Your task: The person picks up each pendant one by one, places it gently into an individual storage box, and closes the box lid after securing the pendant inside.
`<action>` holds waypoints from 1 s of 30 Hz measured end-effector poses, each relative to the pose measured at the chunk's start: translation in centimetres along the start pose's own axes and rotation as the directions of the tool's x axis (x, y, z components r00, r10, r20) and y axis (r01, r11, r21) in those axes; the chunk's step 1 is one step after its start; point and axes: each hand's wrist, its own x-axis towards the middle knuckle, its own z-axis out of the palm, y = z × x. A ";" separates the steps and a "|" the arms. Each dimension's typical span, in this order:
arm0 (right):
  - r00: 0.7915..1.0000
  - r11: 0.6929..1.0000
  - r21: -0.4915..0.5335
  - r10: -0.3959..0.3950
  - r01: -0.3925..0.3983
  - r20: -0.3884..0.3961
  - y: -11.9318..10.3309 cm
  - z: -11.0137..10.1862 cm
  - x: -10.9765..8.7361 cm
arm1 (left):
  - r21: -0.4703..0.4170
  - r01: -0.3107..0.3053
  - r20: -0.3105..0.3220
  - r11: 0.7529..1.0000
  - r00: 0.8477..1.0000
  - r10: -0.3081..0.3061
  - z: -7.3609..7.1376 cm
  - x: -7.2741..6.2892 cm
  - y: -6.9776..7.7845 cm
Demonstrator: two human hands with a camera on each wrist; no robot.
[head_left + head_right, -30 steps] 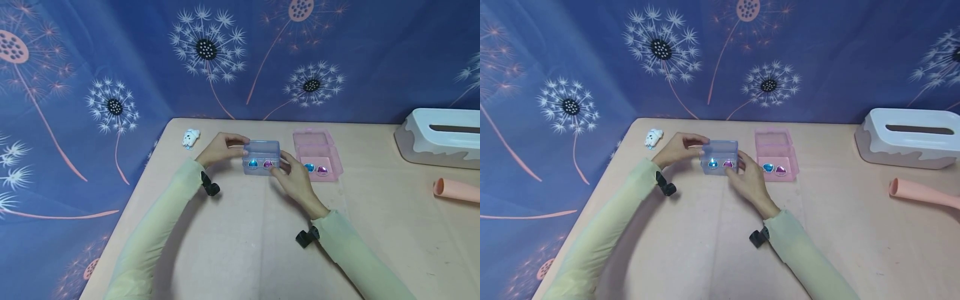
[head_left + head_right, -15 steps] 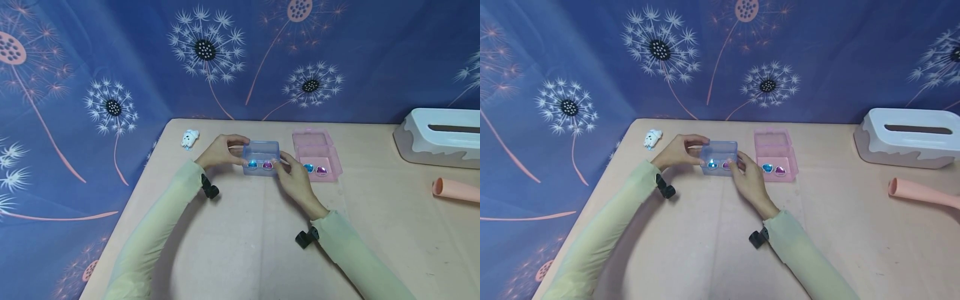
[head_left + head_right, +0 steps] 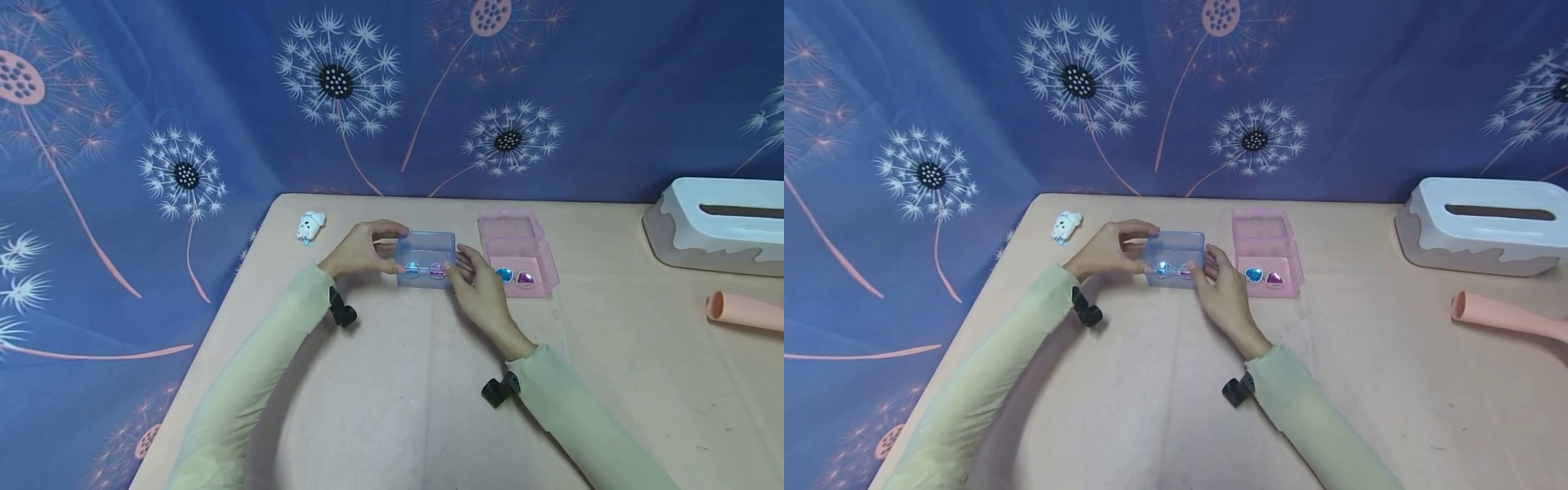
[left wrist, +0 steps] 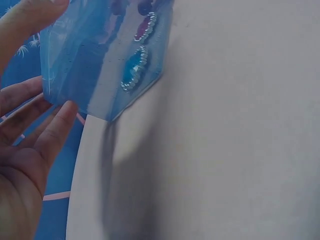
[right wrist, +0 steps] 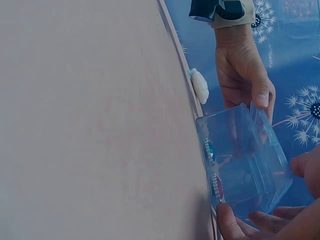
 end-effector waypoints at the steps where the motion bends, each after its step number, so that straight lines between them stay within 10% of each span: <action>1: 1.000 1.000 0.000 -0.010 0.010 0.002 0.0 0.0 0.0 | 0.003 -0.002 -0.001 1.000 1.000 0.002 0.0 0.0 -0.1; 30: 0.997 0.997 -0.011 -0.071 0.071 0.015 0.1 0.0 -0.1 | 0.090 0.003 0.031 0.996 1.000 -0.005 0.3 -0.2 0.2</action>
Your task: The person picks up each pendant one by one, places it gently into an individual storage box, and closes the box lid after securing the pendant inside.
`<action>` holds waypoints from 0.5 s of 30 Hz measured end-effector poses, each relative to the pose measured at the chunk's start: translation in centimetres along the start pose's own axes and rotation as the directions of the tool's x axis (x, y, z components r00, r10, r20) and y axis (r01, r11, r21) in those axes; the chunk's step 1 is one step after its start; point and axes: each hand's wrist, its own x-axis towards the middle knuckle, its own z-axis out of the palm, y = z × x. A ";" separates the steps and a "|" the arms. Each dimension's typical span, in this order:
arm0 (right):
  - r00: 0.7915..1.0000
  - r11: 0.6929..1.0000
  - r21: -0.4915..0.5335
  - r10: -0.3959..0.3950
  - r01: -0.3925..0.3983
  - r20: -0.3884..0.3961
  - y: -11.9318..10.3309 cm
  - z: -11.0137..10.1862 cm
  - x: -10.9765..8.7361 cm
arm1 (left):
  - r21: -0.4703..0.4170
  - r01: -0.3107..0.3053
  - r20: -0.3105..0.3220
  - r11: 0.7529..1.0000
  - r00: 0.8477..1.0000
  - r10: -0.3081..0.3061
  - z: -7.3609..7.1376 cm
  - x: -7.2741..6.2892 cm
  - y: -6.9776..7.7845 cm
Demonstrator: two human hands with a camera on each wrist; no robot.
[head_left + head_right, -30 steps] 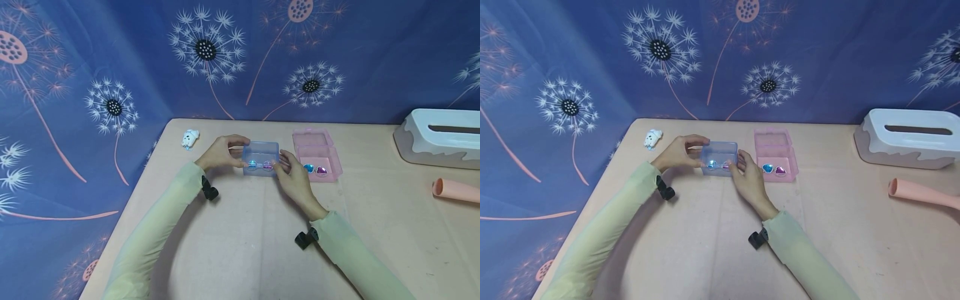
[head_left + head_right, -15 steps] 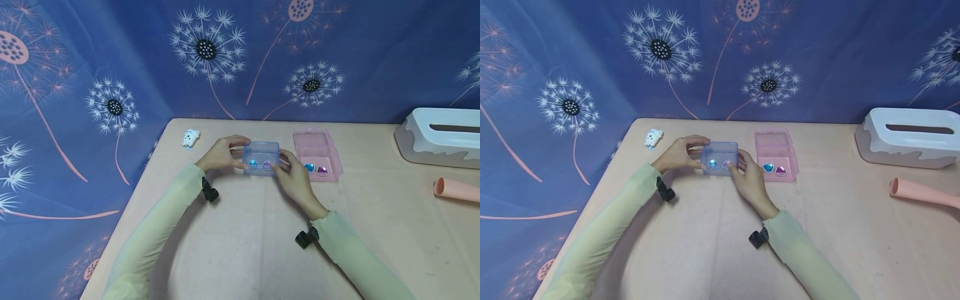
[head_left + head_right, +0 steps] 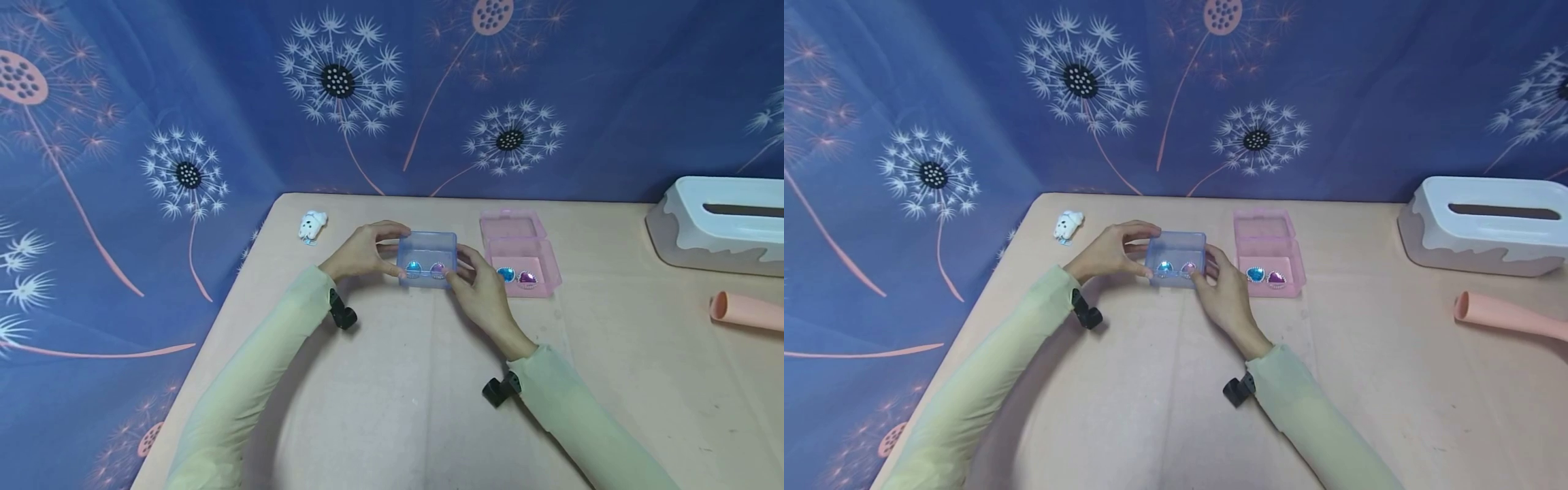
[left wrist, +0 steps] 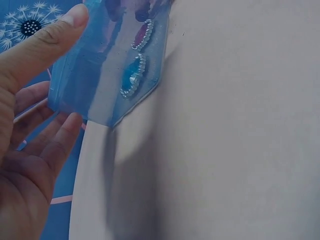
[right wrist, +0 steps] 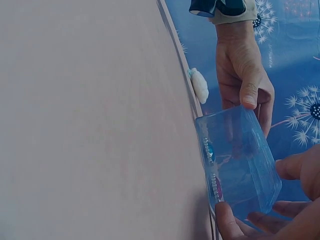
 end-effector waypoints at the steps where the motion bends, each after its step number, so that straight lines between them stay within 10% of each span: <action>1: 1.000 1.000 0.000 -0.001 0.001 0.001 0.0 0.0 0.0 | 0.001 0.001 0.000 1.000 1.000 -0.001 0.1 0.0 0.0; 15: 0.994 0.998 -0.022 0.060 -0.058 0.086 -0.9 -0.8 -0.4 | -0.011 -0.037 -0.042 0.999 0.998 0.036 0.0 0.3 -0.2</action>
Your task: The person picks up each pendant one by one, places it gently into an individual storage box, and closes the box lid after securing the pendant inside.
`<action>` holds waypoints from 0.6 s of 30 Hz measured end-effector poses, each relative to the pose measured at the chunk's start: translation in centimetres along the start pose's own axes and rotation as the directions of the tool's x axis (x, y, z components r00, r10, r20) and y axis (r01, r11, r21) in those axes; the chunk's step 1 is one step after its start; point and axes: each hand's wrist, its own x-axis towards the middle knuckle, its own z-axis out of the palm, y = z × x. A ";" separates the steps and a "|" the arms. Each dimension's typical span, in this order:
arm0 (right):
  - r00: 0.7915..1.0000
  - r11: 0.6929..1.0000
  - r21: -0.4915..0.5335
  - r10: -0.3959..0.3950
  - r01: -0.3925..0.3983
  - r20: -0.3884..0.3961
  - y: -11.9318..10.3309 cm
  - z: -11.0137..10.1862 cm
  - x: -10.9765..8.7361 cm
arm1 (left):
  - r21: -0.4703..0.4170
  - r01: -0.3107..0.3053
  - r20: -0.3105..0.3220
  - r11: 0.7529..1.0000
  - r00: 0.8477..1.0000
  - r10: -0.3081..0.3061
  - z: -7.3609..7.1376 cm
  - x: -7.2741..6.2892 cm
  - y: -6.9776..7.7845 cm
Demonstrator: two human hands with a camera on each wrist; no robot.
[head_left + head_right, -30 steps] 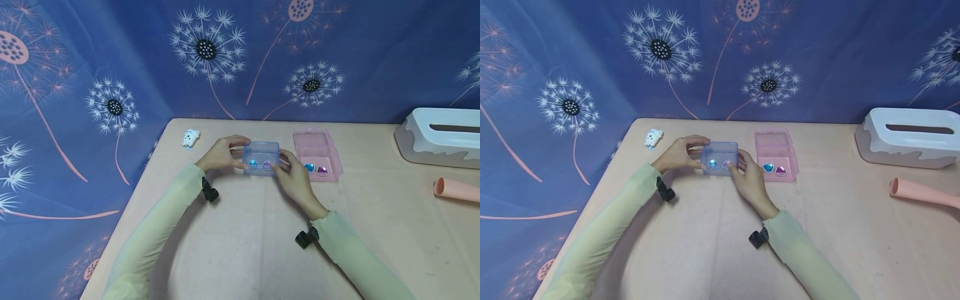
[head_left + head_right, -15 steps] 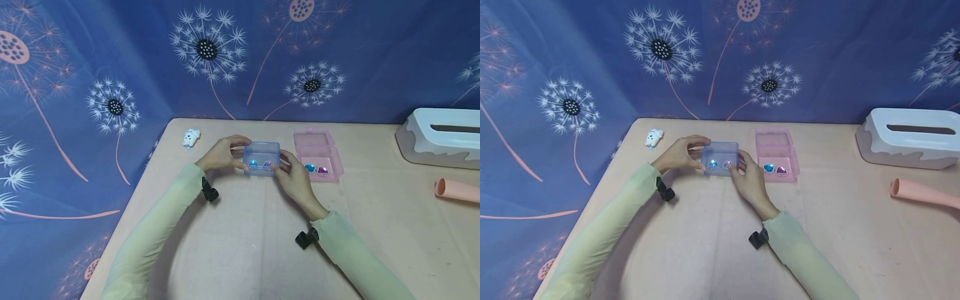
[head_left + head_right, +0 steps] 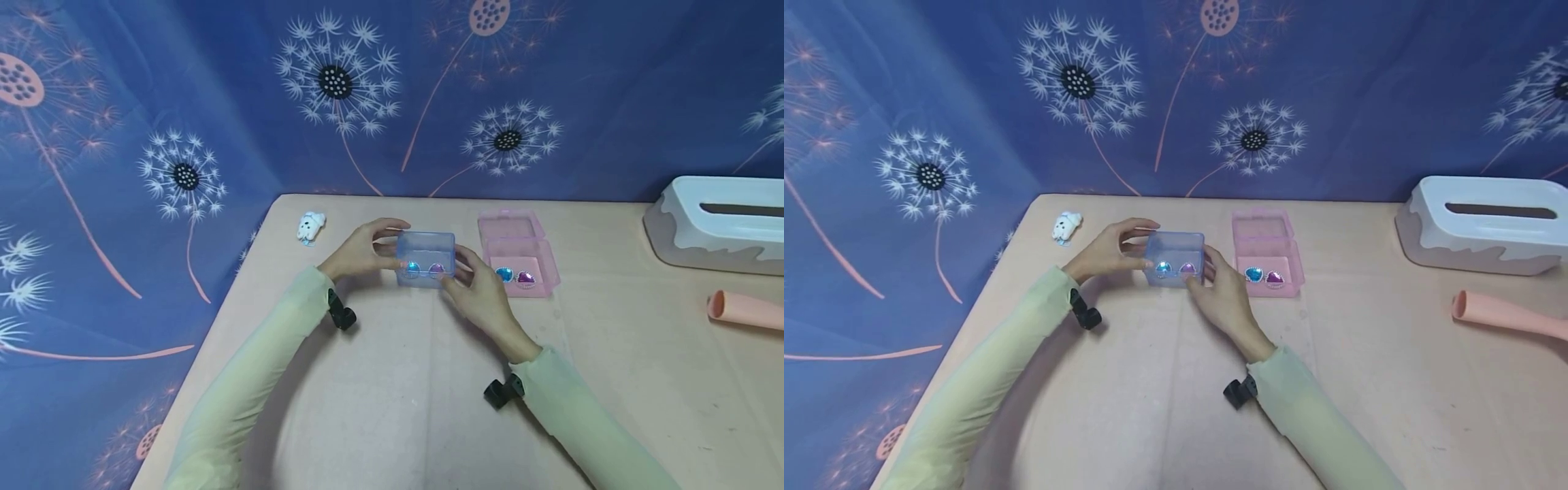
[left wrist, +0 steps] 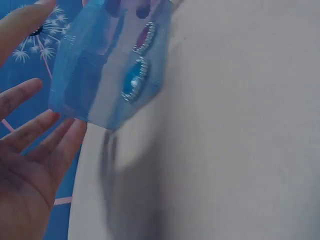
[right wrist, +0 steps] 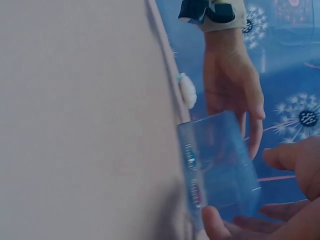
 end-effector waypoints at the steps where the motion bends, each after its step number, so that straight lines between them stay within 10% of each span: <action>1: 1.000 1.000 -0.009 0.005 -0.005 0.008 -0.3 -0.2 -0.2 | 0.010 -0.010 -0.011 1.000 1.000 0.010 -0.1 0.1 0.2; 9: 0.997 0.998 -0.007 -0.057 0.057 -0.048 -2.5 -4.4 -2.2 | 0.176 -0.063 -0.186 0.982 0.978 0.096 1.0 2.6 3.9; 18: 0.967 0.990 -0.062 -0.134 0.123 -0.217 -0.5 -10.5 -3.5 | 0.094 0.087 -0.132 0.992 0.988 -0.074 3.9 6.7 8.1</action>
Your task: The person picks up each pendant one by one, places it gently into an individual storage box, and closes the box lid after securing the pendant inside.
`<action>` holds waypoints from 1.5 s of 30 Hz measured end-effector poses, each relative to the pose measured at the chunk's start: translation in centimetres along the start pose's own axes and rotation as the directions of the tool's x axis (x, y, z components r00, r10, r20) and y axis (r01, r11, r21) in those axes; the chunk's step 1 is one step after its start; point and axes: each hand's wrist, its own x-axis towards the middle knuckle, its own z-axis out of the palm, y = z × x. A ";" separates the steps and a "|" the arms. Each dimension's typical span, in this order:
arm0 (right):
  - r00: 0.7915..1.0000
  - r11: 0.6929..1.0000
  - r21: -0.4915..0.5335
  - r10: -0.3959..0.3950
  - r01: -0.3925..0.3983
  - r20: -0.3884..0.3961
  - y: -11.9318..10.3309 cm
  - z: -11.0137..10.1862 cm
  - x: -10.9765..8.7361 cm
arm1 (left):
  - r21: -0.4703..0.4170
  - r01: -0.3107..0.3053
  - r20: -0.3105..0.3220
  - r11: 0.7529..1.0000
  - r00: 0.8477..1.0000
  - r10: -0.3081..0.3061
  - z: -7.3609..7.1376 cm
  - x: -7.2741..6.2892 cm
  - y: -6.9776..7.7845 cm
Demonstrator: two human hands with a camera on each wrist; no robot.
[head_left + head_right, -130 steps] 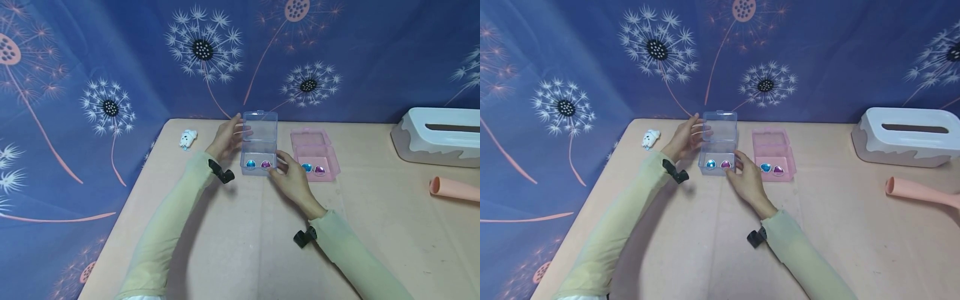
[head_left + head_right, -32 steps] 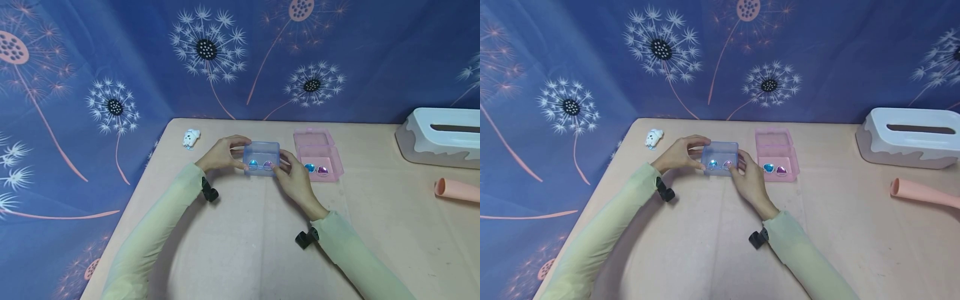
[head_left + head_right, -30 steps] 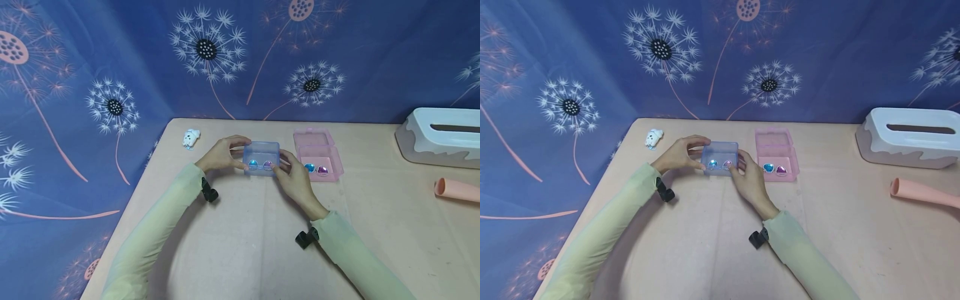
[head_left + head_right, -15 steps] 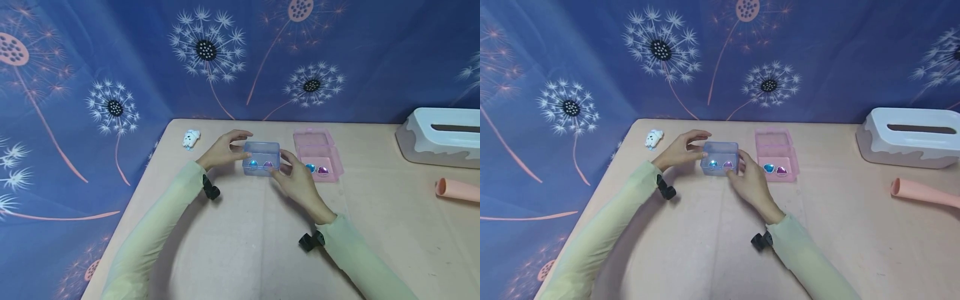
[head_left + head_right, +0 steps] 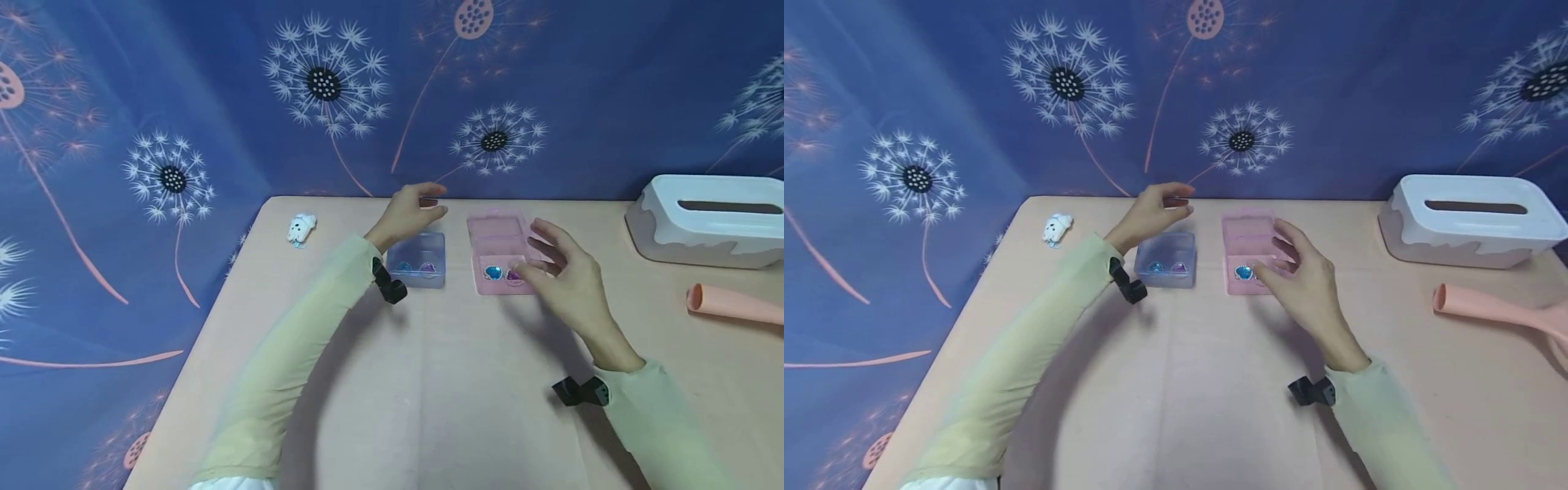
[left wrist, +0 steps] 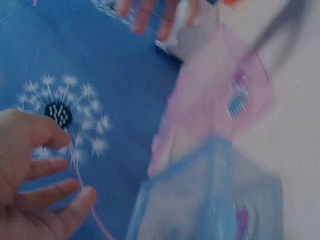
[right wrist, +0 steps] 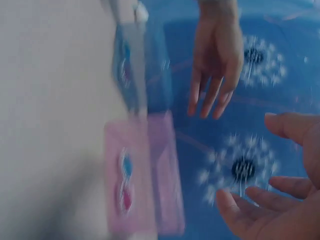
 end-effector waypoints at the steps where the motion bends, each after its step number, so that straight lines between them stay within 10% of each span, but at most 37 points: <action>1: 1.000 1.000 -0.020 -0.001 0.000 -0.015 0.5 -0.4 0.0 | -0.026 0.024 0.016 0.999 1.000 -0.024 0.4 0.4 0.3; 20: 0.993 0.994 -0.039 0.101 -0.099 0.063 5.9 -0.6 -0.8 | -0.007 0.270 0.220 0.963 0.940 -0.262 6.4 4.9 1.5; 35: 0.990 0.983 -0.133 0.134 -0.127 0.046 6.1 -0.7 -0.8 | -0.005 0.268 0.126 0.963 0.956 -0.266 7.0 5.0 1.5; 45: 0.986 0.982 -0.112 0.158 -0.151 0.052 6.1 -0.8 -0.7 | -0.183 0.190 0.050 0.965 0.982 -0.184 6.6 4.7 1.7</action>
